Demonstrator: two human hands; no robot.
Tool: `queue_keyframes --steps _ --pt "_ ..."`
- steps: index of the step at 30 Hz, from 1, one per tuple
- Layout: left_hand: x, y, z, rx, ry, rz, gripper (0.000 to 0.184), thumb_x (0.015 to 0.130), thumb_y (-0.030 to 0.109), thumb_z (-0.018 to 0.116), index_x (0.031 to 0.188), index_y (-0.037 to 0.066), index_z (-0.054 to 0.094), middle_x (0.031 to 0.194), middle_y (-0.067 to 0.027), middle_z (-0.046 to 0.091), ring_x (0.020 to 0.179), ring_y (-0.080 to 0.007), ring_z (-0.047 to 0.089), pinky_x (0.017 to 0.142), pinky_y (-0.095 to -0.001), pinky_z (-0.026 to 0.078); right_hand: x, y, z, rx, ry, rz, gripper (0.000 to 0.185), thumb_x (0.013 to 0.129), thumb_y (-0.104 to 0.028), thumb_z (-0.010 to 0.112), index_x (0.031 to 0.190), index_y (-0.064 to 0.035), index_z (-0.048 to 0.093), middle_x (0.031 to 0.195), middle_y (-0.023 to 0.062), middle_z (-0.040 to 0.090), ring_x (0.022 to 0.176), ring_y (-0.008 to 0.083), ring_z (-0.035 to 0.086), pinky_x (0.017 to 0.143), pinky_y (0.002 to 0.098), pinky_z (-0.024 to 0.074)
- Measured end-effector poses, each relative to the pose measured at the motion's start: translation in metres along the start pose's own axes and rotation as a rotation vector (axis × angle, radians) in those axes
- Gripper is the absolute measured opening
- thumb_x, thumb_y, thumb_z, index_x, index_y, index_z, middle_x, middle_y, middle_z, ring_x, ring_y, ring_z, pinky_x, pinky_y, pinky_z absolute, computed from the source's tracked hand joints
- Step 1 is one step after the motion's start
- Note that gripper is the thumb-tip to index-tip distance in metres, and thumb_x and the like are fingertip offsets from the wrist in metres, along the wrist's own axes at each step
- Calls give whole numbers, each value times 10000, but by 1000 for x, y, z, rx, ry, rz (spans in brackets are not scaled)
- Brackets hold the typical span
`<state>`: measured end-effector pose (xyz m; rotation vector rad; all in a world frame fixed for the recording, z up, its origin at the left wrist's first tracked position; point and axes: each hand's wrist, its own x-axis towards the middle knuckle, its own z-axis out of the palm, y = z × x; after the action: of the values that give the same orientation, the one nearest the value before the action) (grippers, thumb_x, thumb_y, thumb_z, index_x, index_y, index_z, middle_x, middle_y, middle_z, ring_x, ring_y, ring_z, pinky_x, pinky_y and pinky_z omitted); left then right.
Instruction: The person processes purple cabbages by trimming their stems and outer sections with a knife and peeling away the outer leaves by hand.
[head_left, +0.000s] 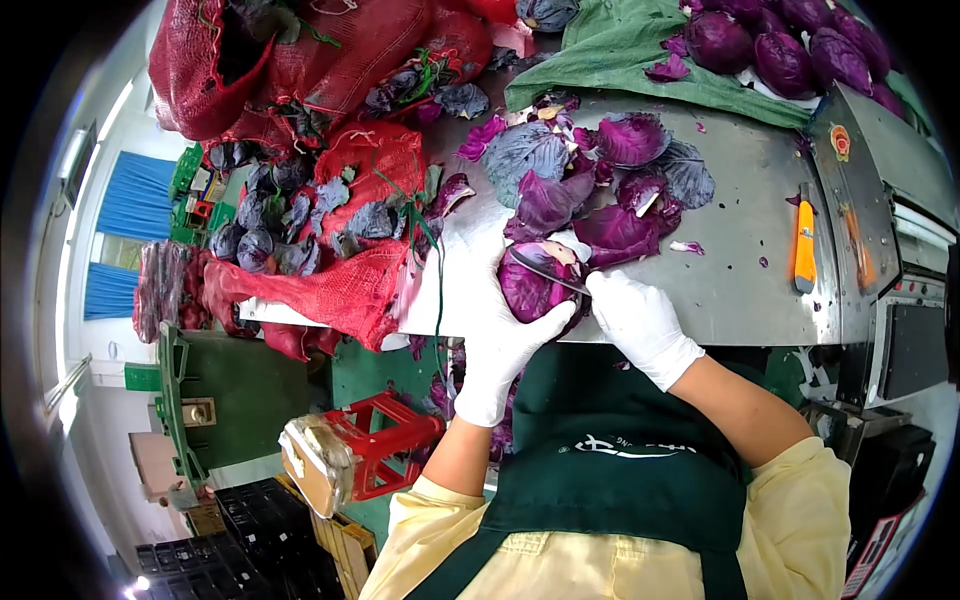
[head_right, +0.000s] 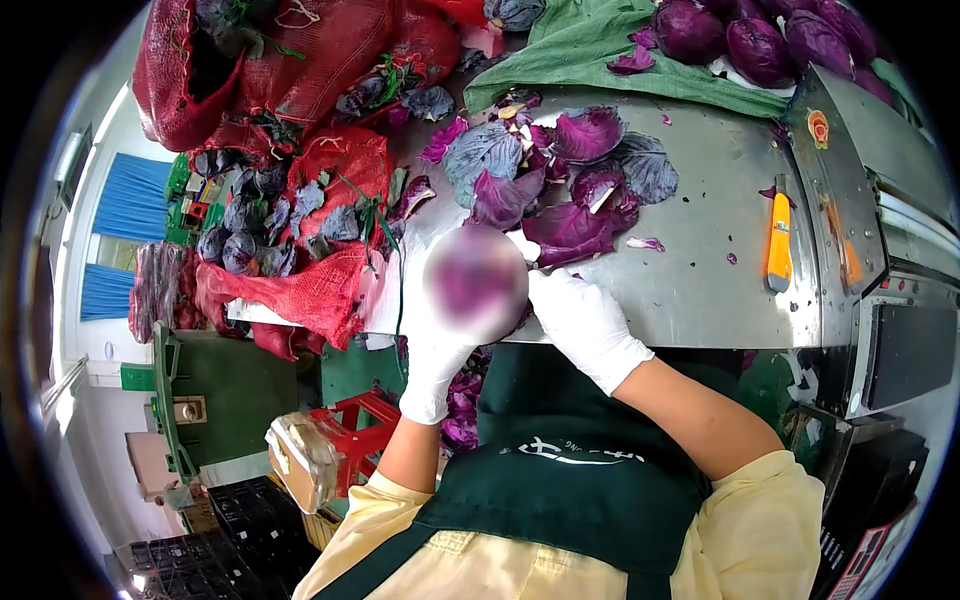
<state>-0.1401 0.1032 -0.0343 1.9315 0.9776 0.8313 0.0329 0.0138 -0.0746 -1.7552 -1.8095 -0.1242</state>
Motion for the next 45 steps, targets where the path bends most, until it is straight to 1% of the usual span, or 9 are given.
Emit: queue_keyframes --steps 14,18,20,23,28,32,33,36,45 --pt "-20 1 6 141 185 58 1003 654 343 917 1431 -32 406 1321 -219 527 1243 -341 536 1086 -446 411 22 28 8 -107 -328 185 114 964 -164 516 988 -83 592 801 169 686 690 345 703 602 475 565" --pt "-35 -5 -20 -213 205 -130 862 725 214 884 1409 -25 415 1319 -173 530 1206 -245 560 1062 -384 458 20 28 -2 254 -175 267 245 1022 -295 515 1126 -85 585 759 150 679 599 291 675 522 425 519" --pt "-36 -8 -26 -290 184 -166 844 746 191 864 1420 -26 403 1326 -173 529 1209 -239 560 1060 -377 461 19 -19 -27 983 -448 833 352 1047 -360 490 1250 -79 553 708 94 626 494 192 603 465 338 475" --pt "-24 -17 -31 -429 181 -302 567 907 192 717 1349 -21 431 1229 -150 580 1102 -195 598 961 -333 506 -5 -38 22 943 -131 634 436 1069 -321 429 1429 -82 481 748 45 567 428 115 508 433 277 426" --pt "10 -40 -10 -293 279 -99 633 965 258 681 1455 -15 388 1323 -203 561 1176 -233 570 992 -358 479 62 -3 13 667 -76 319 409 1052 -259 467 1388 -41 551 1246 270 629 1230 435 554 1049 424 429" --pt "47 -27 -26 381 273 234 782 919 283 709 1559 47 328 1518 -205 440 1340 -309 462 1152 -423 329 72 18 20 403 63 75 338 1048 -256 488 1258 -40 642 1161 232 667 1142 363 628 960 405 488" --pt "55 -34 -21 -108 168 209 777 910 317 713 1566 105 353 1464 -195 510 1306 -275 495 1121 -385 366 67 15 9 425 74 156 298 1044 -239 494 1188 -26 646 1111 225 684 1074 350 656 907 403 509" --pt "58 -8 -48 77 -138 -43 619 896 306 731 1469 178 534 1236 -126 651 1148 -189 550 1032 -343 429 35 6 -17 503 33 301 190 1019 -159 518 961 -6 615 799 142 714 705 305 701 656 394 540" --pt "51 -34 -31 -388 -35 -211 573 889 227 756 1396 57 549 1202 -97 633 1101 -190 588 1002 -322 450 -31 -21 -45 500 -203 316 162 999 -99 542 894 -2 618 795 132 715 722 291 720 660 361 561"
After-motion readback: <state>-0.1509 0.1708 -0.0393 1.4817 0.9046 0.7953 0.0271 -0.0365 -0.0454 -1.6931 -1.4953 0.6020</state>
